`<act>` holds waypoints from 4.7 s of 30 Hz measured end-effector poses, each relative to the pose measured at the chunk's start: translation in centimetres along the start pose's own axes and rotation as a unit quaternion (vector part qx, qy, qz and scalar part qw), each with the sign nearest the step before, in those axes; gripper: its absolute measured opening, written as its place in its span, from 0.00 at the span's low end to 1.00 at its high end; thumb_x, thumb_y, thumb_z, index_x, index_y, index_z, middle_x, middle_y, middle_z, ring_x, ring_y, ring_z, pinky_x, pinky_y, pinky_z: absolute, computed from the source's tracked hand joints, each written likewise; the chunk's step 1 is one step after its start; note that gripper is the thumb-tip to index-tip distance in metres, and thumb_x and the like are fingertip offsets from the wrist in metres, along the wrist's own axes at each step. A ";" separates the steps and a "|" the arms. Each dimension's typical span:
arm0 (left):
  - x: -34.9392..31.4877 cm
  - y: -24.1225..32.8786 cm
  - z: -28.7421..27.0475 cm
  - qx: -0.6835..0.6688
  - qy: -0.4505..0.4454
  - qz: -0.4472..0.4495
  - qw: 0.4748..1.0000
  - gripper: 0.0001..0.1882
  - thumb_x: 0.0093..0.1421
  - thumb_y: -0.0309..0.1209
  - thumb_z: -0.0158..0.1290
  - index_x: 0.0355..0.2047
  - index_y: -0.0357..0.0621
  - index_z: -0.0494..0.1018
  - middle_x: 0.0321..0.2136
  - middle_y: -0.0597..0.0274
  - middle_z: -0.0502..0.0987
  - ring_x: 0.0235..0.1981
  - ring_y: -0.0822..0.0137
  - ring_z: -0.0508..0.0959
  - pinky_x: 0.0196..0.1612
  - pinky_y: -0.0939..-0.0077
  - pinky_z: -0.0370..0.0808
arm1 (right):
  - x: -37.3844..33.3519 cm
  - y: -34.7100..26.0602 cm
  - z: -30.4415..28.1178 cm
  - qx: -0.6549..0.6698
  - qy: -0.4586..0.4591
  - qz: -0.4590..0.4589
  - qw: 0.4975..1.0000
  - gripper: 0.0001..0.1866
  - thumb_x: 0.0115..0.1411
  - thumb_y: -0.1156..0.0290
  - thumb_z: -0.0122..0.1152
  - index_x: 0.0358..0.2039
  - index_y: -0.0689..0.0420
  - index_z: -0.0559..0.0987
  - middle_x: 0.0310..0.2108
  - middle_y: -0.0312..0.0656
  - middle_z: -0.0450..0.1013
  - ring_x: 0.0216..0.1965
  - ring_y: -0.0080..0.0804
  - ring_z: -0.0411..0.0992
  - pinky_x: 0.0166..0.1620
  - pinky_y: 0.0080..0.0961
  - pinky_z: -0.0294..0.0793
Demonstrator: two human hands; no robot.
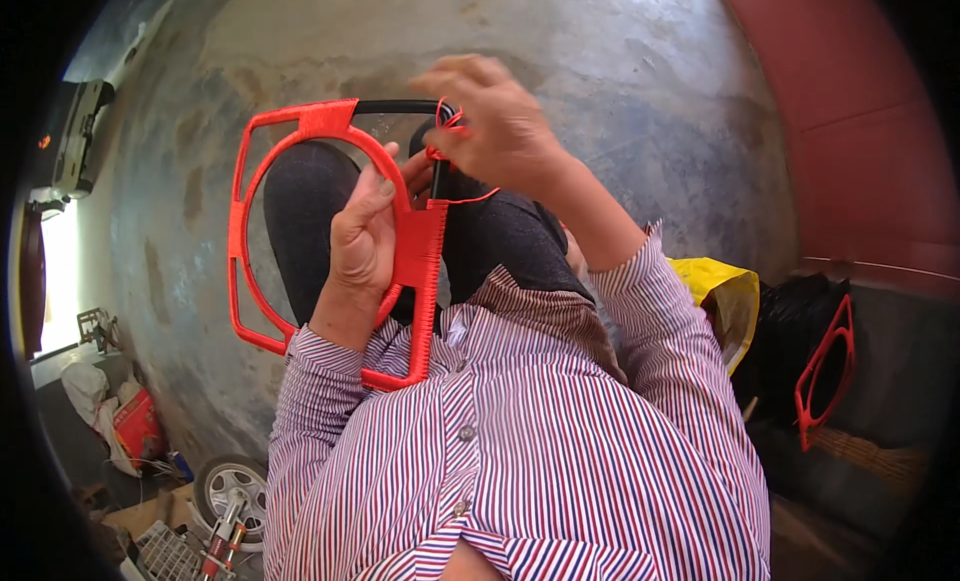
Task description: Weaving a red cord around a square metal frame to cover it.
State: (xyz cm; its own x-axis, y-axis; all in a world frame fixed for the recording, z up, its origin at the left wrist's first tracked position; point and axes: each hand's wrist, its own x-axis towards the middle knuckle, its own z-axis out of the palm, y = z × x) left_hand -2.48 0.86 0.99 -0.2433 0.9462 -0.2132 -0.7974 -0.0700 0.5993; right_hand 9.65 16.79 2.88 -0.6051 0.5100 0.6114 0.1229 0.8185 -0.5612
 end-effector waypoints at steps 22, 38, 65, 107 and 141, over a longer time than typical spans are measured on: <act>0.6 0.0 -1.0 0.095 0.049 -0.185 0.977 0.11 0.64 0.30 0.55 0.41 0.35 0.72 0.31 0.49 0.81 0.29 0.61 0.83 0.34 0.71 0.82 | -6.6 -1.6 -8.1 0.530 -0.098 0.217 0.814 0.04 0.52 0.75 0.57 0.28 0.60 0.72 0.32 0.46 0.77 0.29 0.32 0.74 0.43 0.32 0.74; 0.4 -0.1 -1.0 0.091 0.054 -0.176 0.979 0.09 0.63 0.30 0.56 0.39 0.38 0.71 0.30 0.47 0.80 0.27 0.60 0.83 0.29 0.72 0.82 | -8.3 -2.4 -2.8 0.346 -0.064 0.398 0.847 0.07 0.64 0.75 0.55 0.43 0.59 0.74 0.22 0.30 0.66 0.21 0.16 0.63 0.25 0.17 0.65; 1.1 -0.4 -1.1 0.071 0.063 -0.161 0.982 0.07 0.63 0.28 0.54 0.37 0.38 0.70 0.27 0.44 0.79 0.25 0.58 0.82 0.29 0.68 0.82 | -8.4 1.1 -9.9 0.353 0.063 0.441 0.823 0.11 0.60 0.78 0.53 0.45 0.61 0.72 0.30 0.36 0.73 0.22 0.17 0.66 0.24 0.17 0.65; 0.5 -0.1 -0.4 0.073 0.046 -0.161 0.983 0.08 0.64 0.31 0.55 0.38 0.42 0.68 0.28 0.49 0.79 0.24 0.62 0.81 0.29 0.71 0.81 | -8.7 1.0 -12.4 0.397 0.053 0.360 0.842 0.13 0.64 0.61 0.59 0.40 0.59 0.79 0.33 0.40 0.76 0.31 0.30 0.73 0.40 0.32 0.74; 0.9 -0.3 -0.2 0.052 0.083 -0.166 0.981 0.10 0.62 0.27 0.53 0.43 0.40 0.68 0.27 0.46 0.79 0.23 0.58 0.80 0.27 0.70 0.80 | -13.8 0.4 -5.0 0.434 -0.120 0.433 0.781 0.12 0.65 0.66 0.61 0.25 0.55 0.72 0.18 0.27 0.62 0.18 0.15 0.58 0.21 0.20 0.58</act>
State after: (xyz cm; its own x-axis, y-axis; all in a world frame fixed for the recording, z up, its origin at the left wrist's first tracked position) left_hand -2.60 1.67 0.43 -0.0730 0.8467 -0.5270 -0.7897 0.2737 0.5490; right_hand 21.94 11.45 -3.00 -0.7325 0.6243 -0.2714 0.0517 -0.3465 -0.9366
